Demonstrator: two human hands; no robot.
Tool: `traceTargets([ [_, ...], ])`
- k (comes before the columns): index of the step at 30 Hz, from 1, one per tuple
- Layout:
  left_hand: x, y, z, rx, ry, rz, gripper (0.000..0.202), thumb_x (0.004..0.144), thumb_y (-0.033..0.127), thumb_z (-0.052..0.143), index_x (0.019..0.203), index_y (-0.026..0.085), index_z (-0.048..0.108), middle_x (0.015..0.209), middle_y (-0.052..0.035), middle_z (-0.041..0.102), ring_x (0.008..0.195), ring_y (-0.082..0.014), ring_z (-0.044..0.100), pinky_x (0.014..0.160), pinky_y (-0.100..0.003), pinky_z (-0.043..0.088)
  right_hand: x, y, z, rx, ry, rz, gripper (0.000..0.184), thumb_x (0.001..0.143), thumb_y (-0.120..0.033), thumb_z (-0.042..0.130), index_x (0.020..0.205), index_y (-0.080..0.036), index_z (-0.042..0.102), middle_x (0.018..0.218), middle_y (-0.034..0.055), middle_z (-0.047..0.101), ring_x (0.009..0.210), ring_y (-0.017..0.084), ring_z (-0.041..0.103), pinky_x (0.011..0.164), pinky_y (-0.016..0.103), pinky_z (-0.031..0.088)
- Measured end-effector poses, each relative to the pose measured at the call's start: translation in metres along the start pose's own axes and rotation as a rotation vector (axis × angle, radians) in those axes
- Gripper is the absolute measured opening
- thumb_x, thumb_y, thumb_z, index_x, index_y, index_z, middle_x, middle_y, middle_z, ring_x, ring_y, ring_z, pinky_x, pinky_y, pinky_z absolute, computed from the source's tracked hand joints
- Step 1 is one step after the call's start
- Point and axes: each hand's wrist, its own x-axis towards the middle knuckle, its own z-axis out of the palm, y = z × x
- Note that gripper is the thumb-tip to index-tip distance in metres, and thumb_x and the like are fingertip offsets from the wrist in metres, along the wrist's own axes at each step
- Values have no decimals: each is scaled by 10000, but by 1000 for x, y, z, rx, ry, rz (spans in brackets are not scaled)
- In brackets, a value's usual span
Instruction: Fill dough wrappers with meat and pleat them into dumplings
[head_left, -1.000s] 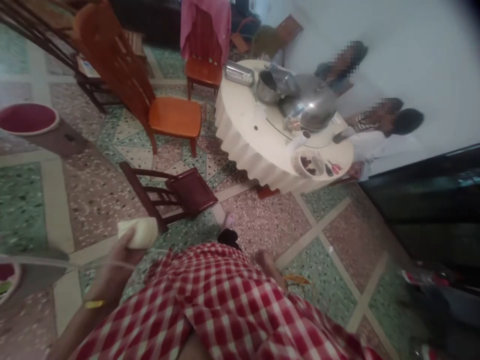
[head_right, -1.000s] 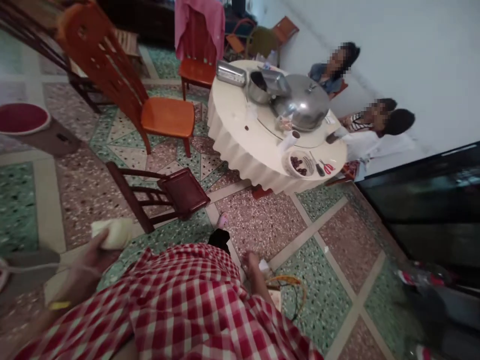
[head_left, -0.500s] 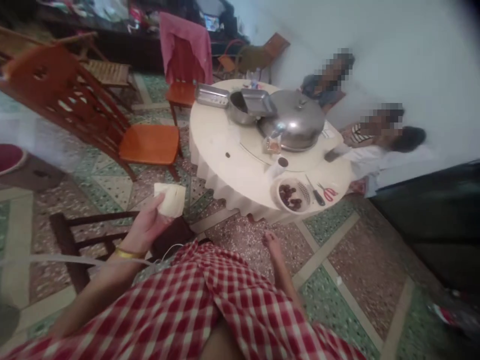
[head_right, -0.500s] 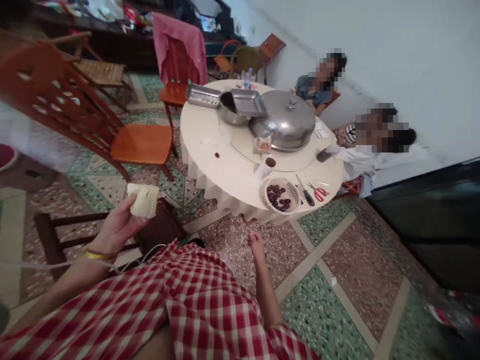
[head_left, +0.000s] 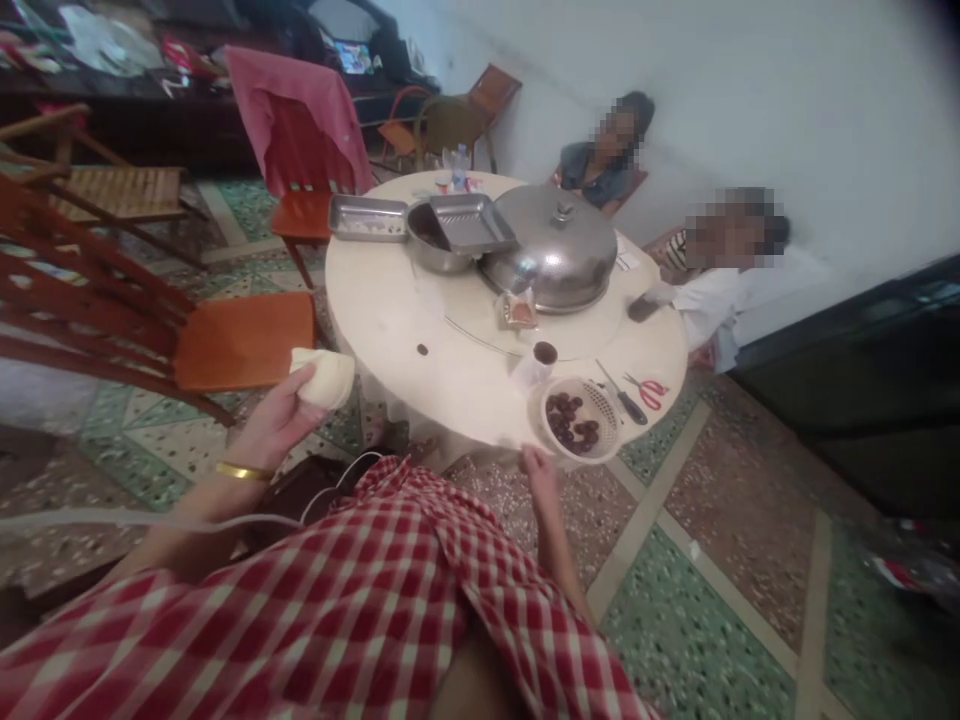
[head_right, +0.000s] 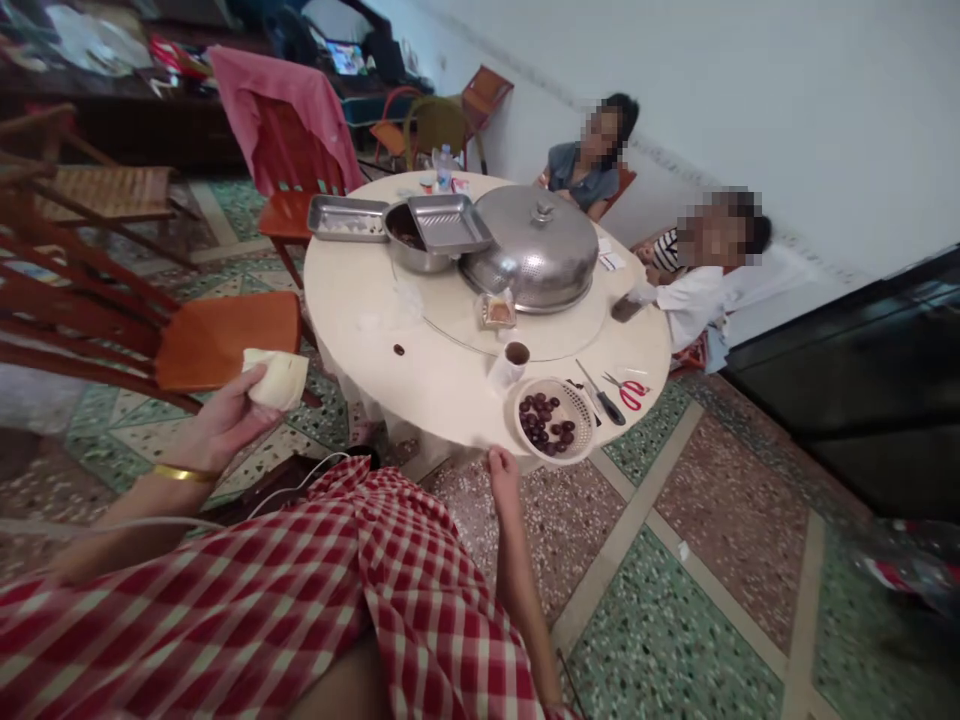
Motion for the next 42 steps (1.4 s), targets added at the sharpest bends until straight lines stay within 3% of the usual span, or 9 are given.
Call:
traceTargets([
  [4, 64, 40, 4, 9, -18, -60, 308, 983, 98, 363, 1175, 83, 602, 786, -16, 737, 661, -100, 659, 644, -179, 554, 73, -64, 117, -242, -69, -197, 217, 805, -291, 539, 927, -174, 676, 886, 24, 710, 848, 154, 626, 818, 278, 468],
  [9, 159, 96, -27, 57, -6, -175, 274, 947, 82, 413, 1147, 96, 600, 828, -34, 735, 665, -127, 675, 599, -193, 572, 174, -125, 273, -677, -116, -218, 221, 816, -346, 643, 786, -132, 689, 983, 96, 709, 1075, 242, 594, 988, 363, 415],
  [14, 232, 148, -51, 160, 12, -252, 226, 887, 69, 490, 1039, 132, 644, 873, -26, 738, 676, -132, 694, 610, -198, 593, 229, -143, 365, -988, -148, -47, 294, 895, -392, 603, 1027, -132, 640, 1102, 75, 665, 1043, 202, 627, 950, 448, 490],
  [18, 265, 172, -43, 153, 38, -283, 237, 863, 44, 488, 1013, 131, 649, 827, -18, 735, 656, -125, 685, 592, -179, 583, 236, -157, 417, -1085, -182, -83, 316, 938, -403, 530, 1089, -142, 626, 1166, 82, 650, 1099, 204, 610, 977, 446, 479],
  [22, 284, 173, -21, 124, 24, -283, 260, 885, 27, 442, 1024, 120, 641, 768, -1, 727, 627, -100, 663, 591, -160, 572, 232, -161, 468, -1132, -246, -125, 294, 961, -352, 487, 1107, -136, 623, 1186, 97, 649, 1096, 200, 617, 946, 410, 500],
  [30, 318, 179, 3, 321, -65, -280, 161, 878, 116, 514, 923, 169, 660, 831, -26, 727, 682, -135, 680, 604, -208, 577, 205, -122, 532, -1005, -367, -221, 269, 940, -237, 473, 1140, -106, 597, 1231, 140, 612, 1086, 216, 621, 902, 373, 527],
  [34, 355, 177, 13, 512, -275, -262, 98, 787, 209, 643, 880, 184, 663, 818, -35, 717, 739, -160, 684, 599, -215, 561, 194, -104, 549, -941, -381, -297, 331, 909, -232, 472, 1203, -109, 560, 1288, 173, 576, 1134, 260, 593, 932, 387, 516],
  [38, 407, 152, 26, 682, -537, -341, 334, 656, 364, 757, 905, 159, 666, 848, -61, 723, 790, -212, 681, 616, -259, 555, 194, -88, 563, -908, -365, -337, 341, 918, -231, 464, 1237, -133, 533, 1299, 150, 592, 1195, 263, 554, 1001, 406, 477],
  [42, 457, 119, 35, 842, -736, -489, 534, 569, 394, 813, 990, 110, 647, 851, -76, 716, 773, -222, 670, 673, -302, 542, 196, -70, 568, -889, -359, -365, 239, 876, -164, 523, 1095, -109, 602, 1155, 148, 664, 1110, 246, 591, 1036, 389, 441],
])
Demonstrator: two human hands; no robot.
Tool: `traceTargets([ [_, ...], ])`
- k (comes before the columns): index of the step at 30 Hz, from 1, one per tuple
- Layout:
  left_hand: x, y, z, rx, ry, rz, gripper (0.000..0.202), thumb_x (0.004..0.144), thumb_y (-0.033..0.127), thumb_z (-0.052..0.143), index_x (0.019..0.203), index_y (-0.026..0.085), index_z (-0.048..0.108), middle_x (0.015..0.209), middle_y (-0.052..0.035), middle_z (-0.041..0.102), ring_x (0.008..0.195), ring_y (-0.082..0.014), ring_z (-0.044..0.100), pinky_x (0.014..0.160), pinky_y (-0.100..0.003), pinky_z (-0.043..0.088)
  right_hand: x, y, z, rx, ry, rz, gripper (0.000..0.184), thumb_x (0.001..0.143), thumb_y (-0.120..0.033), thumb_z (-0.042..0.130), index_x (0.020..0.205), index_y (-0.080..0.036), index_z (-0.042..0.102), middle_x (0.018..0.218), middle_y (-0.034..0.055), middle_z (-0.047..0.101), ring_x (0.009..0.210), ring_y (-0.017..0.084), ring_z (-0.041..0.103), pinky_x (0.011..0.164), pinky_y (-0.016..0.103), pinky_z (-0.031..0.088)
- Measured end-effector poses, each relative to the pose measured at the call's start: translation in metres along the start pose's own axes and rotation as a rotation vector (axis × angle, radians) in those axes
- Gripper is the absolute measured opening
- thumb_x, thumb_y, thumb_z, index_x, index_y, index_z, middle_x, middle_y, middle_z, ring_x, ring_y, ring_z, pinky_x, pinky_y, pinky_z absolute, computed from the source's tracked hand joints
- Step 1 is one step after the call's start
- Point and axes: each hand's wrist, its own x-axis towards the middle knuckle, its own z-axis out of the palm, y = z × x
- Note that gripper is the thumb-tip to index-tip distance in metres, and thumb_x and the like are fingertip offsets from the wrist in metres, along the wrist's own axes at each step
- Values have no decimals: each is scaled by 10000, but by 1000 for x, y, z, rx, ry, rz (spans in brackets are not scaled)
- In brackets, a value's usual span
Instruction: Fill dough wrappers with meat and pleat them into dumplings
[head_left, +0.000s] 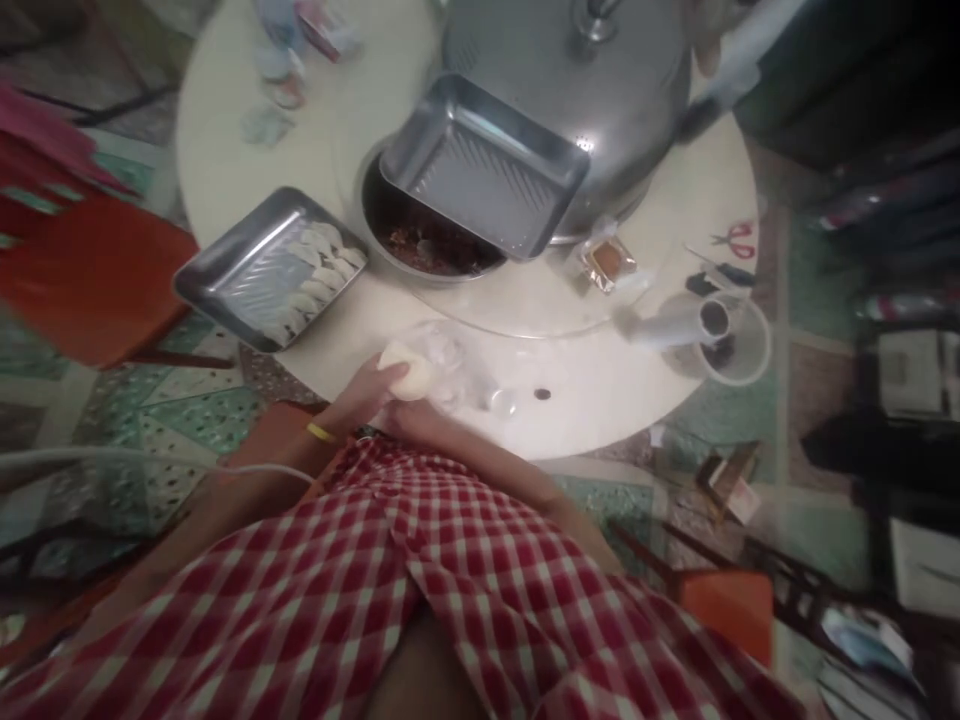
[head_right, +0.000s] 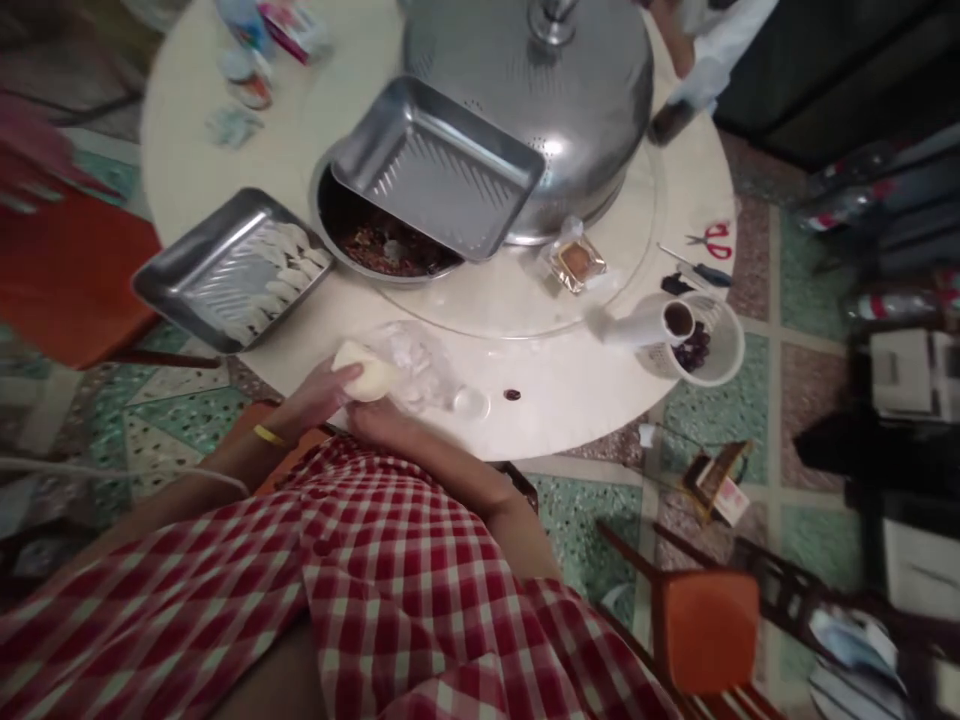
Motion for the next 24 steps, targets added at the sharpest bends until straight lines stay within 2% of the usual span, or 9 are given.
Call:
traceTargets([
  [3, 28, -4, -13, 138, -148, -68, 588, 558, 352, 823, 1062, 120, 627, 911, -65, 712, 814, -217, 666, 751, -331, 535, -11, 5, 10, 28, 34, 1, 137, 834, -150, 576, 957, -127, 632, 1003, 116, 693, 979, 221, 622, 968, 362, 481],
  [6, 43, -8, -27, 287, -255, -90, 602, 604, 373, 787, 1133, 149, 608, 1027, -66, 697, 912, -230, 657, 836, -359, 518, -33, 2, 16, 77, 146, 45, 121, 851, -156, 542, 922, -145, 639, 1021, 105, 684, 993, 205, 611, 961, 356, 483],
  [8, 48, -11, -32, 405, -304, -100, 629, 615, 397, 763, 1168, 149, 595, 1074, -83, 682, 970, -259, 646, 872, -395, 506, -50, -3, 19, 116, 256, 106, 161, 845, -136, 510, 928, -157, 646, 1029, 96, 685, 997, 198, 609, 947, 353, 490],
  [11, 49, -17, -34, 590, -388, -109, 640, 596, 395, 752, 1162, 132, 605, 1120, -113, 662, 1052, -313, 617, 935, -448, 473, -71, -9, 25, 182, 459, 251, 210, 826, -118, 459, 886, -164, 655, 871, 82, 686, 866, 192, 621, 814, 338, 532],
  [13, 48, -19, -32, 692, -451, -107, 603, 611, 376, 740, 1153, 143, 617, 1174, -115, 642, 1122, -324, 583, 1009, -455, 423, -77, -9, 28, 226, 609, 365, 254, 838, -127, 418, 923, -164, 655, 858, 84, 682, 840, 194, 621, 770, 342, 540],
  [15, 47, -18, -31, 842, -525, -27, 556, 684, 373, 692, 1192, 165, 604, 1243, -109, 610, 1186, -308, 545, 1069, -442, 369, -77, -5, 32, 263, 741, 458, 287, 859, -144, 395, 997, -176, 644, 934, 88, 685, 881, 192, 626, 790, 352, 541],
  [19, 50, -11, -36, 1243, -658, 390, 559, 819, 437, 581, 1309, 174, 523, 1320, -137, 527, 1244, -296, 493, 1089, -453, 351, -65, 8, 36, 317, 954, 503, 261, 890, -189, 422, 1036, -202, 638, 969, 72, 693, 895, 176, 643, 810, 333, 547],
  [21, 53, -7, -42, 1314, -664, 509, 595, 826, 464, 579, 1334, 163, 501, 1318, -151, 524, 1243, -307, 491, 1082, -460, 362, -61, 12, 39, 294, 997, 472, 254, 895, -192, 434, 1042, -192, 641, 981, 87, 699, 903, 183, 649, 815, 336, 553],
  [24, 59, -6, -54, 1307, -629, 580, 588, 813, 456, 597, 1329, 187, 511, 1274, -140, 574, 1178, -315, 543, 1035, -452, 412, -58, 17, 48, 212, 1030, 432, 263, 890, -168, 434, 1056, -188, 638, 1011, 107, 701, 946, 202, 649, 843, 362, 558],
])
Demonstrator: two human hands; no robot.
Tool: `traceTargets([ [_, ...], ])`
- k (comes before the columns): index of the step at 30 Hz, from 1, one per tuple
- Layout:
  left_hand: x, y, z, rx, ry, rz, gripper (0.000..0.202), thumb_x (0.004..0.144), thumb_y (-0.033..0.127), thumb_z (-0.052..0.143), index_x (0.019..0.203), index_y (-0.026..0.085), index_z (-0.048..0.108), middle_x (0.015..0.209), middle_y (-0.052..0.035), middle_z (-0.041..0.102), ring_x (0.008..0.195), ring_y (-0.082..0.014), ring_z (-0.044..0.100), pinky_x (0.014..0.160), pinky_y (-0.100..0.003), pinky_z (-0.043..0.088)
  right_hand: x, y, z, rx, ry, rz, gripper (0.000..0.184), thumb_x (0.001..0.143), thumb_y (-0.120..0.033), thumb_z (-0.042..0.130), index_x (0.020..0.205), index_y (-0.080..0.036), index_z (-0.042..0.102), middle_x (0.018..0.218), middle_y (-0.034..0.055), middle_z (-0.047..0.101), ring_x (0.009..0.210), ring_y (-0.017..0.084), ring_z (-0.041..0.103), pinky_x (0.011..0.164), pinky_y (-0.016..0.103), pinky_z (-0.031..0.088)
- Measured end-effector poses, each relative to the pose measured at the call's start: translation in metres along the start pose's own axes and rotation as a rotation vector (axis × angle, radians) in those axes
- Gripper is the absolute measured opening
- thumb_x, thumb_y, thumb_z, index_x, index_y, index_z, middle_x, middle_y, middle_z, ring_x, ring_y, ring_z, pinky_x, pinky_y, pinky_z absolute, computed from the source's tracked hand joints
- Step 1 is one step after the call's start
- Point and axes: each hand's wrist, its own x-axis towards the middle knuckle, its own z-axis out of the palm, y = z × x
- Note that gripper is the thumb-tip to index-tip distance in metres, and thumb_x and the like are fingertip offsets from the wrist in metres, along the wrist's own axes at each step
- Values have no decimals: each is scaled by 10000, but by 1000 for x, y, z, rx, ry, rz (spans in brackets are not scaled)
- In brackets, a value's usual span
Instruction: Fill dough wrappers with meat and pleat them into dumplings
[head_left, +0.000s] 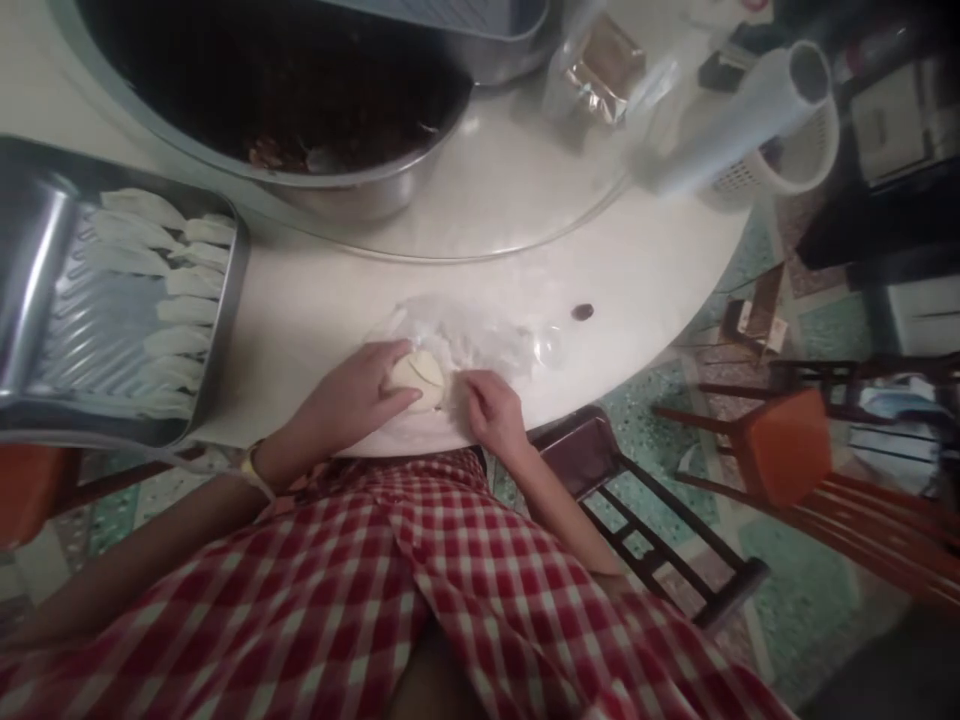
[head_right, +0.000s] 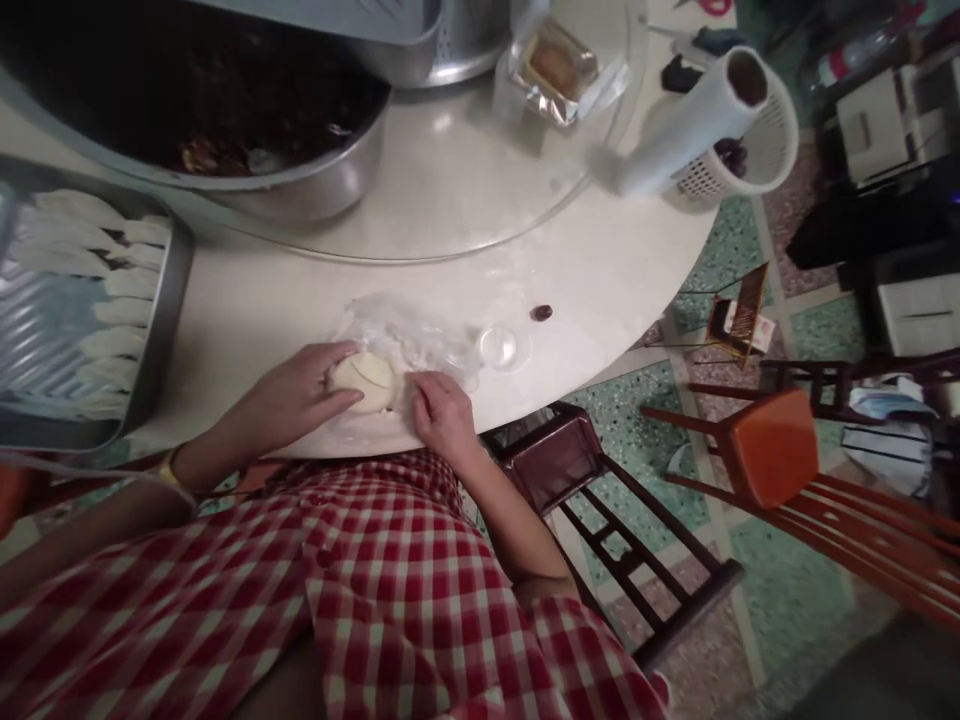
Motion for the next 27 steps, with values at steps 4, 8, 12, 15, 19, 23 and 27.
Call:
traceTargets([
  [4, -11, -16, 6, 22, 183, 105, 475, 839, 417, 576, 1277, 233, 563, 1278, -117, 577, 1172, -309, 549, 1019, -452, 429, -10, 13, 10, -61, 155, -138, 256, 892, -163, 446, 1057, -201, 639, 1024, 109, 695, 969, 207, 648, 869, 388, 563],
  [8, -26, -22, 20, 177, 373, 342, 292, 862, 341, 570, 1112, 228, 671, 1285, -122, 569, 1196, -314, 522, 1021, -471, 411, -15, 19, 20, -117, 327, -295, 271, 898, -161, 447, 1084, -224, 633, 1080, 105, 666, 1009, 203, 631, 893, 406, 555],
  [12, -33, -15, 30, 324, 470, 490, 264, 909, 339, 522, 1012, 191, 715, 1182, -133, 627, 1113, -299, 553, 952, -453, 424, -14, 18, 30, -171, 366, -446, 261, 897, -145, 437, 1022, -211, 656, 987, 92, 667, 922, 190, 613, 822, 375, 543],
  [15, -31, -9, 30, 413, 516, 508, 275, 922, 351, 505, 997, 202, 723, 1148, -109, 647, 1084, -289, 549, 913, -437, 413, -11, 19, 33, -228, 334, -472, 262, 891, -133, 446, 993, -206, 677, 945, 75, 660, 899, 184, 590, 824, 369, 516],
  [19, -25, -5, 18, 450, 556, 535, 287, 929, 347, 490, 1050, 206, 708, 1140, -104, 642, 1077, -267, 543, 917, -423, 406, -9, 19, 33, -196, 384, -367, 274, 887, -115, 441, 960, -194, 693, 943, 77, 656, 919, 186, 571, 865, 358, 493],
  [23, -19, -1, 9, 538, 468, 604, 276, 917, 310, 491, 993, 180, 722, 1073, -128, 655, 1025, -275, 550, 883, -436, 411, -9, 11, 35, -145, 409, -305, 259, 886, -132, 453, 941, -191, 700, 935, 80, 656, 930, 194, 561, 887, 358, 483],
  [27, -17, 2, 14, 602, 379, 610, 247, 904, 306, 522, 1010, 199, 717, 1007, -101, 665, 963, -268, 541, 829, -418, 402, -10, 5, 40, -177, 375, -277, 244, 879, -154, 474, 961, -197, 699, 935, 82, 655, 927, 209, 556, 887, 383, 479],
])
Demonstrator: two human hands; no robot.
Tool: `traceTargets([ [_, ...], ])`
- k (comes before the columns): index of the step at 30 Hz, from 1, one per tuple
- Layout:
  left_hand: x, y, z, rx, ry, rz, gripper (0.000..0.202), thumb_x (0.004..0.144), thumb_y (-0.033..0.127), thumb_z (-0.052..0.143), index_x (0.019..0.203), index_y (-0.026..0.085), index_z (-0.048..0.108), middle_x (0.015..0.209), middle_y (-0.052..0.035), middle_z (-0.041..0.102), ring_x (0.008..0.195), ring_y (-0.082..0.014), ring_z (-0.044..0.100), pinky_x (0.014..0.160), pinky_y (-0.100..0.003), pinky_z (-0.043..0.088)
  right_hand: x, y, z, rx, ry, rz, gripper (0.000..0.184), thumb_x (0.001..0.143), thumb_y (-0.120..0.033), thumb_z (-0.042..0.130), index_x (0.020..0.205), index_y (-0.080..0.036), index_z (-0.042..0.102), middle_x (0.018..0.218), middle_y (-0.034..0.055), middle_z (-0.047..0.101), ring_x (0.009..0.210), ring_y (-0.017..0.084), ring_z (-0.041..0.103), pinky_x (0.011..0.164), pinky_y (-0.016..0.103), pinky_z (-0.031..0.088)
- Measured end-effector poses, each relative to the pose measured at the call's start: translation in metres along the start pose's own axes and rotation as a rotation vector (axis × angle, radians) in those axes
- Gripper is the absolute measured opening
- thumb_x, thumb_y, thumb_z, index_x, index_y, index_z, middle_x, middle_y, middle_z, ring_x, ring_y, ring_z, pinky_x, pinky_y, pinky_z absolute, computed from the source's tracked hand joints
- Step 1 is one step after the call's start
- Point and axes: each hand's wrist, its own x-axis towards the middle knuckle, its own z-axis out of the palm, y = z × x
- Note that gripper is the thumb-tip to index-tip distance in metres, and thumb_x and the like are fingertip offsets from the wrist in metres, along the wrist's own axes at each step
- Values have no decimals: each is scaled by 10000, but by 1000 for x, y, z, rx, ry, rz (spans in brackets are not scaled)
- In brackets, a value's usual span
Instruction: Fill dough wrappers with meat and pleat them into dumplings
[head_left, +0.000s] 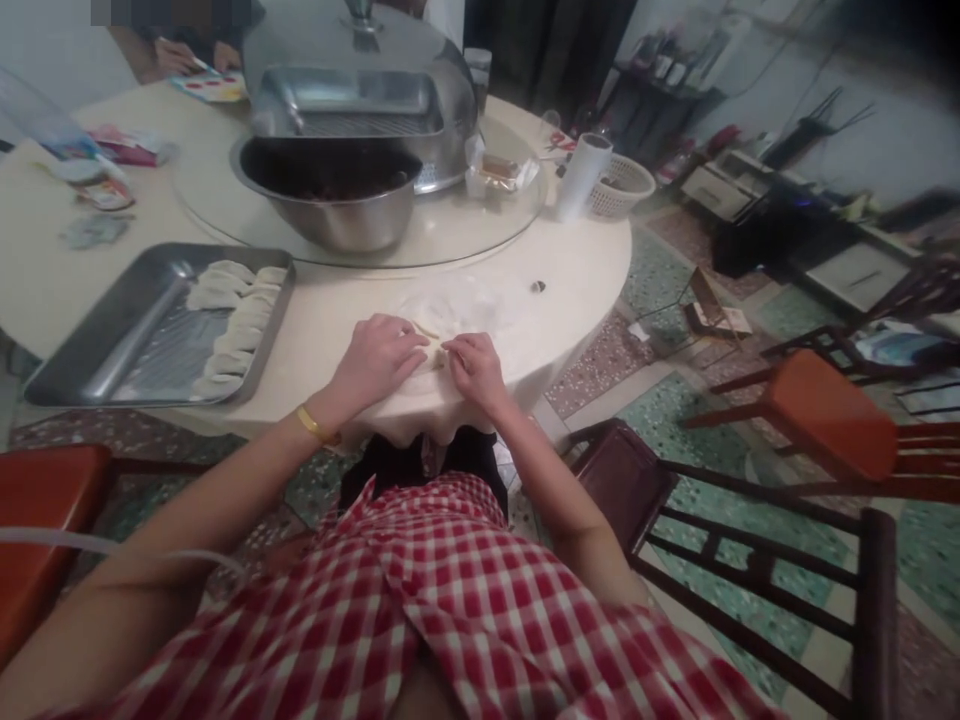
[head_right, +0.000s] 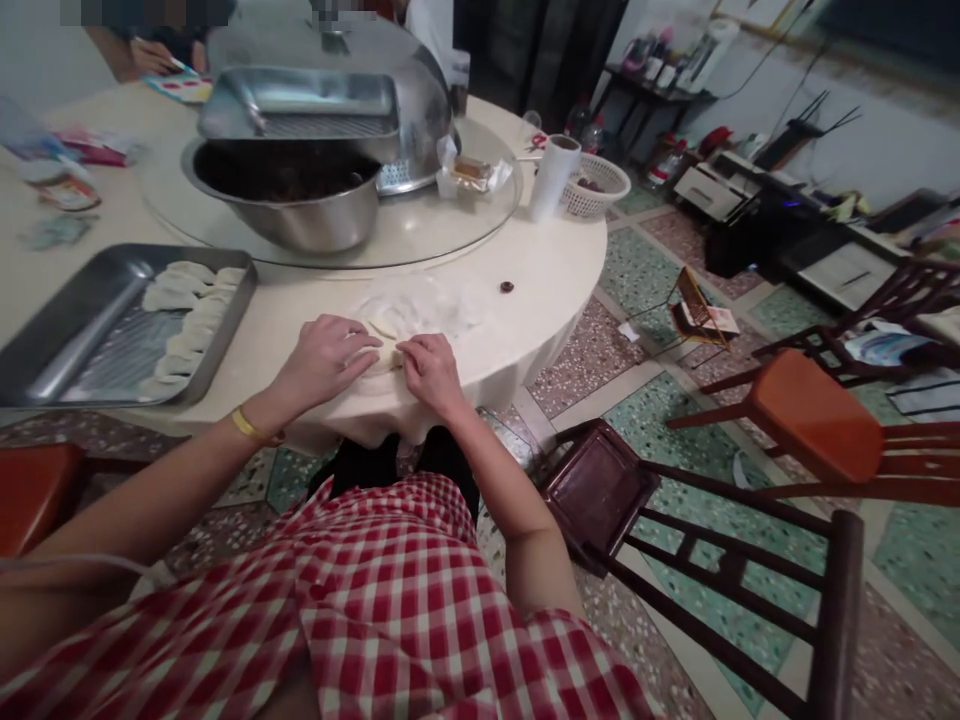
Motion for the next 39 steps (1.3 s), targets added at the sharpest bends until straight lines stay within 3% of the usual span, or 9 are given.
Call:
traceTargets([
  [5, 2, -4, 4, -52, 29, -62, 248, 923, 323, 510, 1005, 202, 711, 1013, -100, 661, 974, -275, 530, 799, -414, 383, -4, 0, -1, 10, 71, 105, 227, 886, -183, 478, 983, -185, 684, 939, 96, 658, 924, 219, 569, 860, 400, 501],
  [9, 3, -11, 1, -99, -63, -22, 234, 929, 328, 508, 897, 197, 699, 954, -104, 665, 912, -273, 534, 746, -413, 377, -5, -4, -4, 64, 113, 134, 208, 883, -184, 495, 976, -216, 678, 917, 71, 664, 894, 198, 591, 796, 380, 531],
  [16, -2, -16, -7, -66, -175, 35, 177, 899, 310, 554, 965, 195, 672, 988, -118, 656, 895, -284, 537, 717, -419, 370, -7, -8, -2, 26, 102, 89, 196, 885, -190, 504, 975, -226, 674, 929, 68, 663, 879, 204, 595, 800, 425, 516],
  [27, -5, -20, 1, 25, -51, 78, 189, 910, 312, 537, 915, 196, 687, 1023, -102, 647, 948, -294, 521, 738, -409, 336, -2, 2, 5, -155, 143, 105, 187, 858, -146, 506, 892, -199, 682, 902, 66, 660, 909, 204, 563, 855, 384, 495],
  [32, -5, -21, -2, 95, -84, 135, 205, 911, 328, 539, 941, 187, 684, 1027, -91, 639, 954, -278, 516, 761, -404, 330, -1, 4, 7, -164, 132, 151, 187, 851, -121, 506, 873, -190, 678, 914, 69, 658, 937, 214, 554, 898, 399, 468],
  [39, 0, -18, -9, 230, -154, 208, 334, 989, 346, 376, 921, 171, 653, 929, -30, 622, 942, -210, 497, 791, -375, 319, 0, 5, 8, -186, 115, 160, 191, 858, -131, 482, 883, -174, 666, 921, 80, 646, 960, 223, 556, 917, 406, 444],
])
